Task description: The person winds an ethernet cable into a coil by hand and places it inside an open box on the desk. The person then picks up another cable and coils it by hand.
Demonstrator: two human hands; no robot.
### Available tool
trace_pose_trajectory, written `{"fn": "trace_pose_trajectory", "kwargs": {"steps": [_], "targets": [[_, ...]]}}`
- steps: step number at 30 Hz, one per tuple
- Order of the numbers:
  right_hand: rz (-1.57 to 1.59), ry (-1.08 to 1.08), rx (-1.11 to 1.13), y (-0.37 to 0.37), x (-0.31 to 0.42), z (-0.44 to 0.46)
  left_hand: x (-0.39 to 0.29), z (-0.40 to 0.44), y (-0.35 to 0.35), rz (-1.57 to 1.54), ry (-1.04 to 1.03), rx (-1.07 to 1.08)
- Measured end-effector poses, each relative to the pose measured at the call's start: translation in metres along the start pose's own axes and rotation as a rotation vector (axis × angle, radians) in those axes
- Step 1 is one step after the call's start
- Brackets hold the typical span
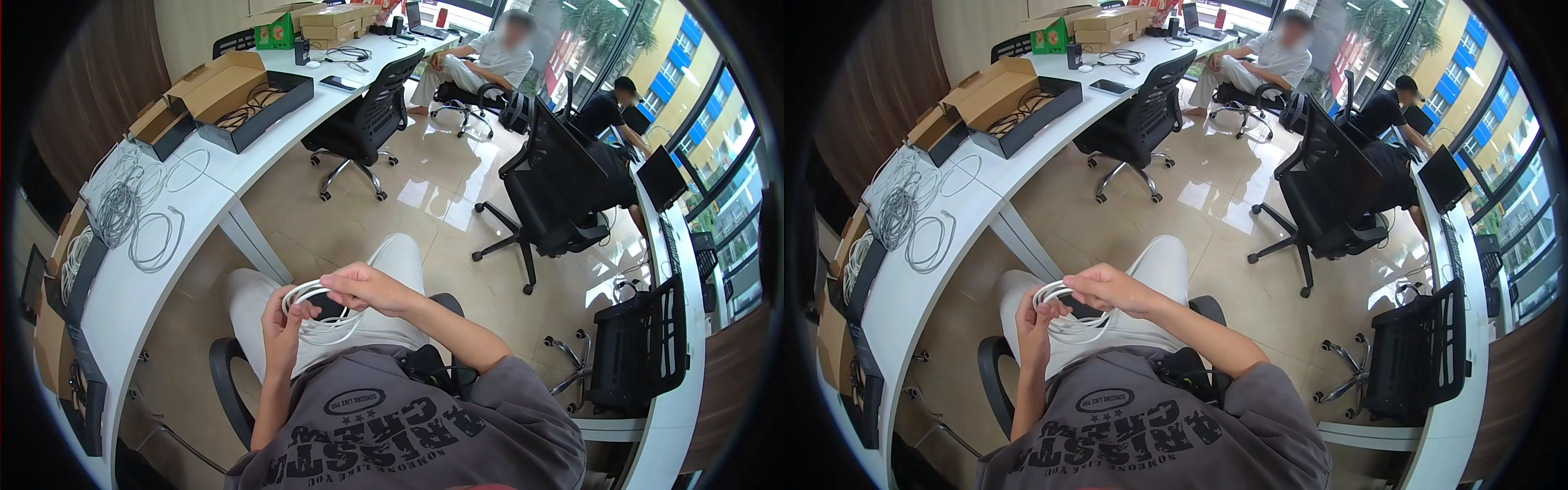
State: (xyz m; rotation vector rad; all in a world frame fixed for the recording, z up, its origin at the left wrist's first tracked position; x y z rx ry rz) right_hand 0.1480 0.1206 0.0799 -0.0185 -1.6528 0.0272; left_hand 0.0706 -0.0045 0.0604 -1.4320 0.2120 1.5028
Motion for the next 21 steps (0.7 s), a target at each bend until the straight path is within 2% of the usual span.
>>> {"fn": "trace_pose_trajectory", "kwargs": {"steps": [1, 4, 10, 13, 16, 21], "targets": [[0.036, 0.008, -0.014, 0.002, -0.001, 0.001, -0.001, 0.001, 0.0, -0.001, -0.017, 0.0], [0.139, 0.057, -0.092, 0.009, 0.011, -0.004, -0.003, 0.002, 0.006, 0.181, 0.108, 0.071], [0.253, 0.155, -0.224, 0.025, 0.021, -0.007, 0.019, 0.002, 0.016, 0.038, 0.157, 0.104], [0.323, 0.184, -0.254, 0.03, 0.03, -0.011, 0.021, 0.005, 0.02, 0.061, 0.074, 0.136], [0.367, 0.209, -0.27, 0.032, 0.033, -0.014, 0.025, 0.005, 0.019, -0.019, 0.143, 0.126], [0.38, 0.228, -0.345, 0.035, 0.027, -0.013, 0.012, 0.006, 0.009, -0.192, 0.179, -0.018]]}}
Point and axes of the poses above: each hand's wrist, its own z-axis towards the middle knuckle, its own y-axis out of the back of the hand, x = y × z, the point moved 7 cm from there along z, towards the middle knuckle, and after that the axes turned 15 degrees about -z, right-handed, at the moved point
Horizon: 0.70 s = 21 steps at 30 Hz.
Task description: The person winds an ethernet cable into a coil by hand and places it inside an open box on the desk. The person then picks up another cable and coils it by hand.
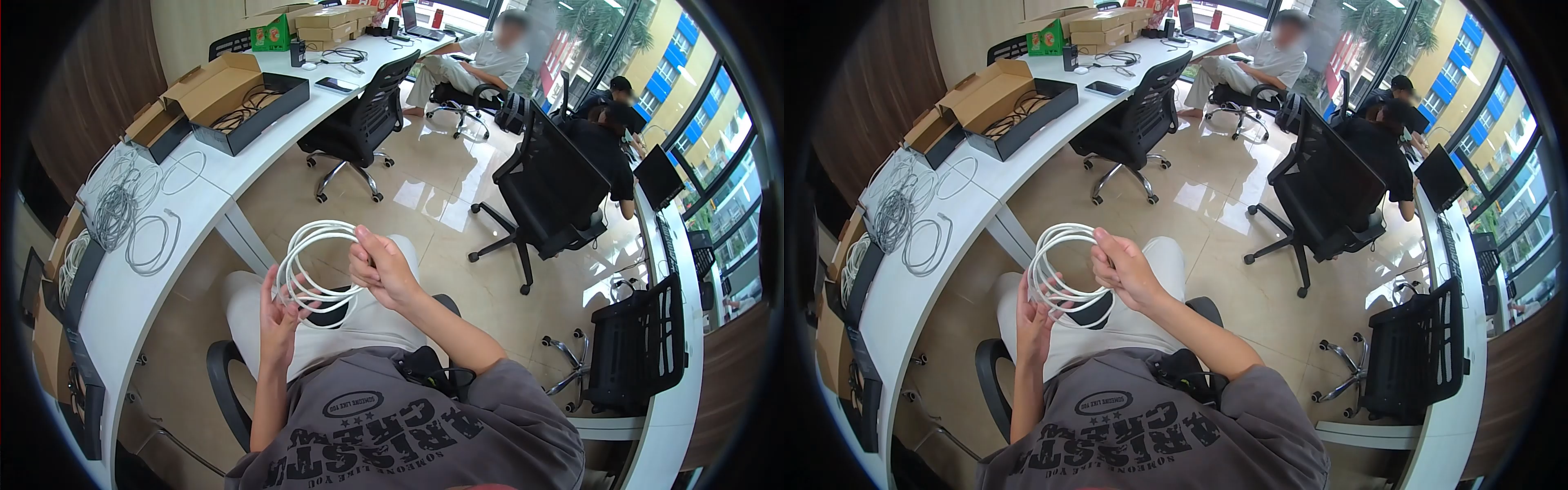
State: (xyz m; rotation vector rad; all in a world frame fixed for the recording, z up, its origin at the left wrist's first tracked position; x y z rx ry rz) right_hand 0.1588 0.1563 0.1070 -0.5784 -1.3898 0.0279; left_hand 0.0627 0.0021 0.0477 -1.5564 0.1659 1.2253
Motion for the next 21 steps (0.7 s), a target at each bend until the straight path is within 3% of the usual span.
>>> {"fn": "trace_pose_trajectory", "kwargs": {"steps": [4, 21], "targets": [[-0.008, -0.003, -0.071, -0.001, -0.009, 0.0, -0.001, 0.002, 0.002, -0.162, -0.025, -0.008], [-0.139, 0.038, -0.131, -0.002, -0.024, 0.001, -0.016, -0.004, -0.001, 0.01, -0.145, -0.063]]}}
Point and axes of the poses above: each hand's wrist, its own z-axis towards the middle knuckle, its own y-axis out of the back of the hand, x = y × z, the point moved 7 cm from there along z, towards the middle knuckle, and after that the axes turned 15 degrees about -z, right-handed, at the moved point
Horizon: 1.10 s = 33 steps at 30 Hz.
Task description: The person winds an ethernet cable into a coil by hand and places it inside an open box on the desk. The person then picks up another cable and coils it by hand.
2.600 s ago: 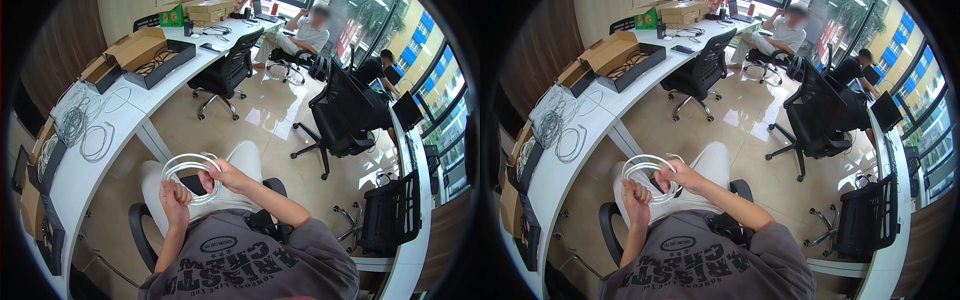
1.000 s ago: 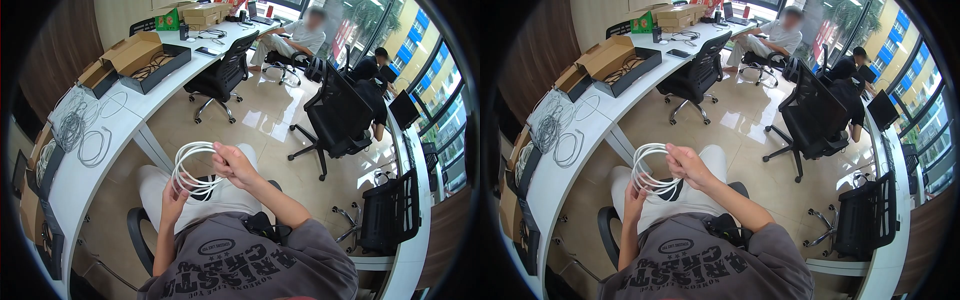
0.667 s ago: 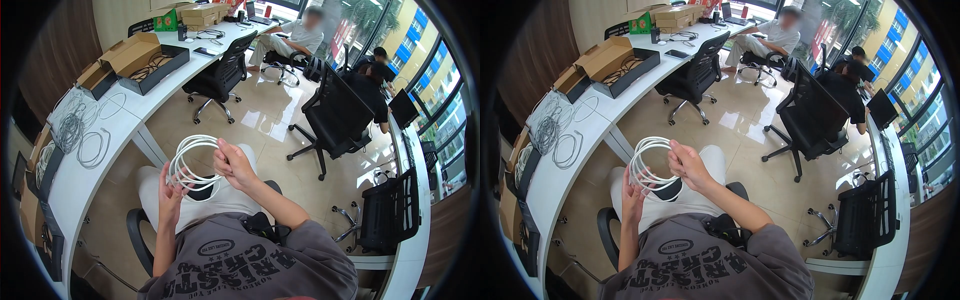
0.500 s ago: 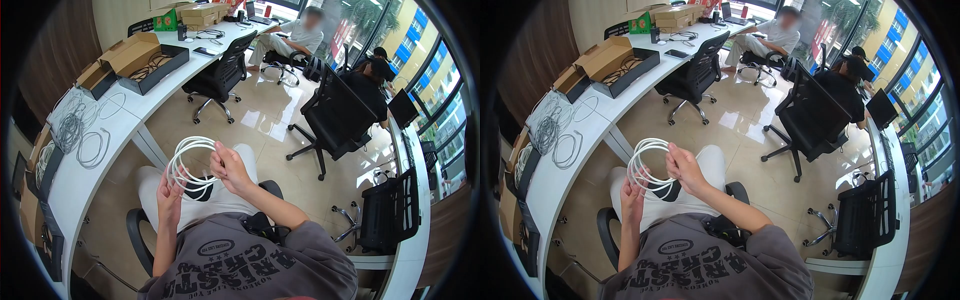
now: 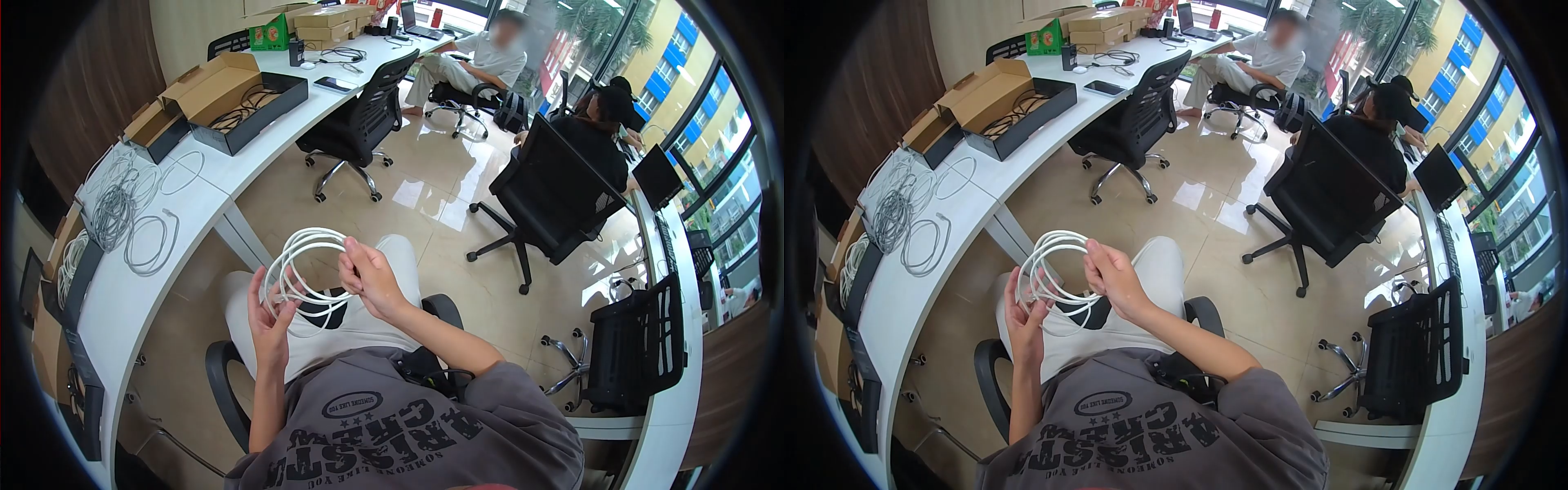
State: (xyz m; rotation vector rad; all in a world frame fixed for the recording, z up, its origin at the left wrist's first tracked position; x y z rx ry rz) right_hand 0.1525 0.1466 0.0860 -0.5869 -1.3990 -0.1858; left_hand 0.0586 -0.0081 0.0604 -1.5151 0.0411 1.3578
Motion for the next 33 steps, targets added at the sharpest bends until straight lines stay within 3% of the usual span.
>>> {"fn": "trace_pose_trajectory", "kwargs": {"steps": [4, 10, 16, 19, 25, 33], "targets": [[-0.003, -0.011, 0.022, -0.002, -0.003, -0.001, -0.004, 0.0, -0.001, 0.036, -0.058, -0.032], [0.009, -0.03, 0.077, -0.009, -0.009, -0.003, 0.002, 0.001, -0.001, -0.033, 0.027, -0.018], [0.009, -0.054, 0.092, -0.019, -0.022, -0.005, 0.022, -0.003, 0.012, -0.305, 0.135, -0.137], [0.012, -0.062, 0.109, -0.022, -0.026, -0.005, 0.025, -0.001, 0.013, -0.399, 0.111, -0.088], [0.054, -0.056, 0.092, -0.024, -0.027, -0.006, 0.027, -0.006, 0.018, -0.483, 0.137, -0.221], [0.06, -0.085, 0.075, -0.023, -0.036, -0.004, 0.027, -0.004, 0.004, -0.468, 0.206, -0.071]]}}
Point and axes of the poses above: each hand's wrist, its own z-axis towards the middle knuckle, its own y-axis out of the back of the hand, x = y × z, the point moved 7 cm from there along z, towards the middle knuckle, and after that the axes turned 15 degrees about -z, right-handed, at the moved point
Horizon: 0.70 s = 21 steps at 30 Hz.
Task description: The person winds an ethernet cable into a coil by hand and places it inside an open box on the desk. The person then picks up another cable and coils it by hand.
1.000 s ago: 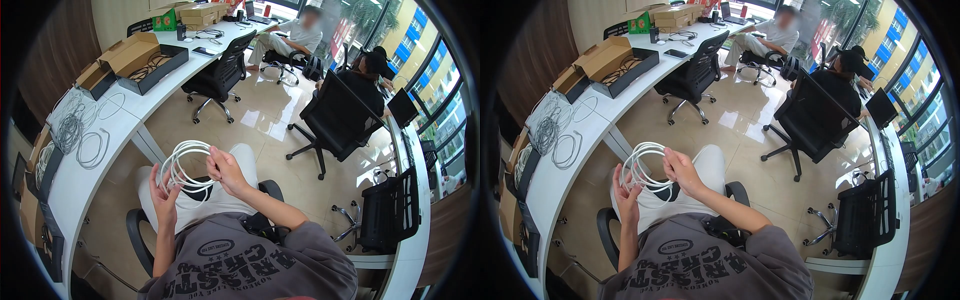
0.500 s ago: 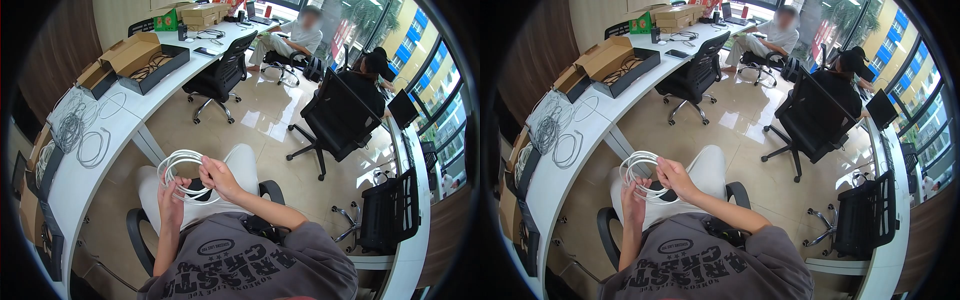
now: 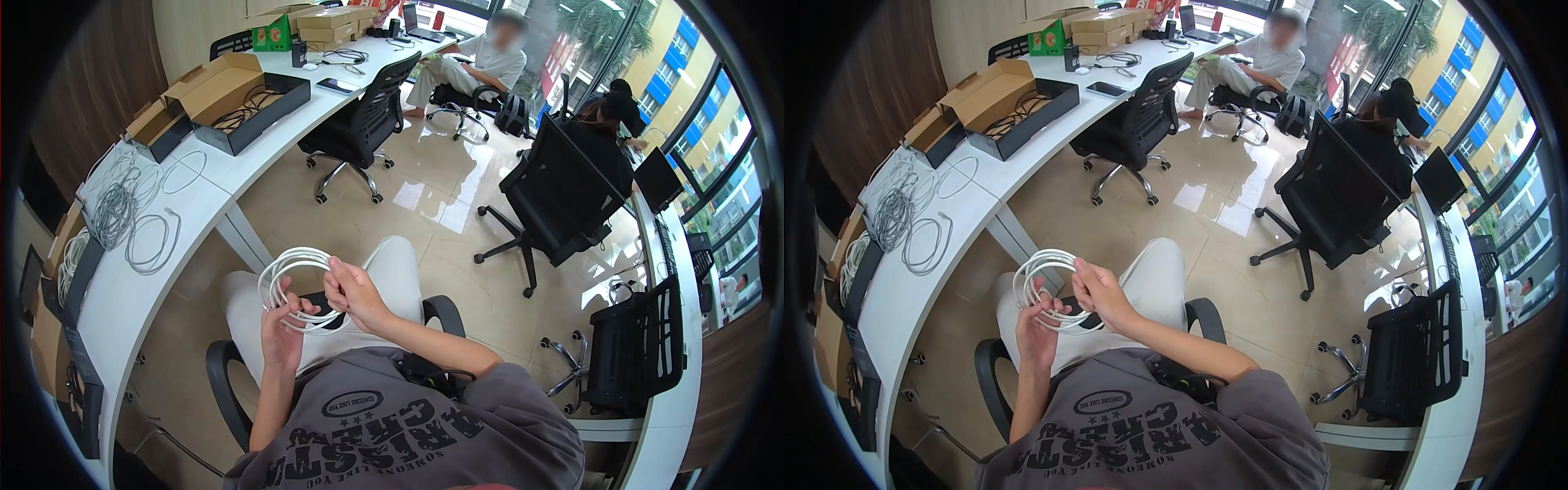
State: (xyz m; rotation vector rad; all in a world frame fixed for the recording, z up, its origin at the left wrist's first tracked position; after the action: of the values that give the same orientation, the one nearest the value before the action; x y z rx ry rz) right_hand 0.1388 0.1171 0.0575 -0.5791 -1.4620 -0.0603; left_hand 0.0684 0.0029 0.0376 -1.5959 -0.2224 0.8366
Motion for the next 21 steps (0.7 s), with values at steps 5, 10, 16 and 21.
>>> {"fn": "trace_pose_trajectory", "kwargs": {"steps": [5, 10, 16, 21], "targets": [[0.014, -0.047, 0.019, 0.003, 0.0, 0.0, 0.0, 0.0, 0.006, -0.055, 0.116, 0.113], [-0.033, -0.089, 0.135, 0.002, -0.002, 0.001, 0.006, -0.005, 0.004, -0.217, 0.311, 0.178], [-0.093, -0.095, 0.143, 0.004, -0.005, 0.001, 0.003, -0.003, -0.003, -0.088, 0.236, 0.128], [-0.22, -0.08, 0.119, -0.002, -0.003, 0.0, -0.001, -0.003, 0.015, -0.057, 0.149, -0.078]]}}
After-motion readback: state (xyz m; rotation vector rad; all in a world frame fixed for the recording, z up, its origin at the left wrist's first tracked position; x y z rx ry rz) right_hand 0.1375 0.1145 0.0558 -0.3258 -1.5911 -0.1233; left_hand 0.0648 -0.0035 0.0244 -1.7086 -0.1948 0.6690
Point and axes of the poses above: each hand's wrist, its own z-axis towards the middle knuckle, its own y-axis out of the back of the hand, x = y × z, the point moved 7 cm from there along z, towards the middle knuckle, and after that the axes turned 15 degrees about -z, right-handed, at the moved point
